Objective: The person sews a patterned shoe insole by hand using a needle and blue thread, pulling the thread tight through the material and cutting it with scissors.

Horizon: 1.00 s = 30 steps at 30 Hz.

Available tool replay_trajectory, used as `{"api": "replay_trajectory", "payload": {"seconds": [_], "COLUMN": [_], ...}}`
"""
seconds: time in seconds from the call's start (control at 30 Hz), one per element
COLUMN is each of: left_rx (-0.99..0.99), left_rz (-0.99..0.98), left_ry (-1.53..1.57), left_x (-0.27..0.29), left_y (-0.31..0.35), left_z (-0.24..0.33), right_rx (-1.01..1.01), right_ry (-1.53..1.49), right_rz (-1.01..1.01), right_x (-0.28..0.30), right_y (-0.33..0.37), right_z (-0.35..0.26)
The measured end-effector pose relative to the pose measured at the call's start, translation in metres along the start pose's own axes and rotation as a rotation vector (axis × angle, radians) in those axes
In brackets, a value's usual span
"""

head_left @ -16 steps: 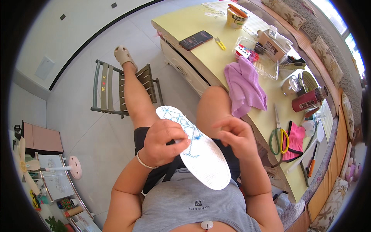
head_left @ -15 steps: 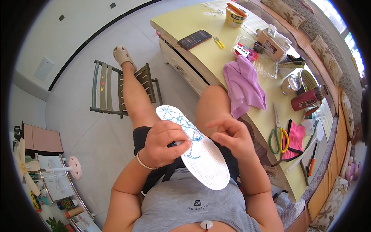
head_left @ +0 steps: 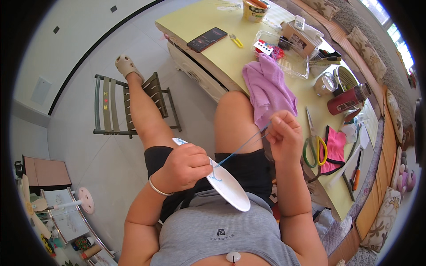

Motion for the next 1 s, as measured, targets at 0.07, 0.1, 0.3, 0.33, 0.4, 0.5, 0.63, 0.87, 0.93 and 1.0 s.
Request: {"api": "replay_trajectory", "payload": {"seconds": [0.07,0.1,0.3,0.33,0.4,0.5,0.63,0.87,0.93,1.0], "left_rx": [0.020,0.027,0.066,0.066,0.080,0.062,0.161,0.851,0.920,0.919], "left_rz": [0.001,0.000,-0.109,-0.107,-0.105,-0.064,-0.052,0.415,0.655,0.732], "left_ry": [0.024,0.037,0.076,0.074,0.067,0.070,0.020,-0.370,-0.326,-0.289], "left_x": [-0.002,-0.003,-0.011,-0.009,-0.005,0.000,0.013,0.049,0.057,0.059], "left_y": [0.004,0.004,0.003,0.003,0.002,0.001,0.006,0.054,0.080,0.071], "left_z": [-0.005,-0.008,-0.003,-0.004,-0.004,-0.007,-0.016,-0.073,-0.093,-0.092], "right_rx": [0.009,-0.010,-0.120,-0.167,-0.188,-0.170,-0.094,0.288,0.331,0.384], "right_ry": [-0.038,-0.065,-0.324,-0.360,-0.378,-0.416,-0.452,-0.298,-0.357,-0.398], "right_rz": [0.054,0.064,0.048,0.115,0.138,0.132,0.139,0.040,-0.083,-0.033], "right_x": [0.003,0.004,0.027,0.025,0.025,0.033,0.039,0.101,0.119,0.131], "right_y": [-0.005,-0.007,-0.023,-0.022,-0.022,-0.025,-0.024,-0.001,0.007,0.021], "right_z": [-0.007,-0.007,0.001,0.003,0.006,0.011,0.001,-0.080,-0.103,-0.123]}}
Point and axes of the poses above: each hand's wrist, its own y-axis away from the middle knuckle, its own x-axis out of the back of the hand, z = x × y, the point moved 1 cm from there along -y, towards the middle knuckle, and after that the axes turned 8 degrees about z, right-handed, at the moved point
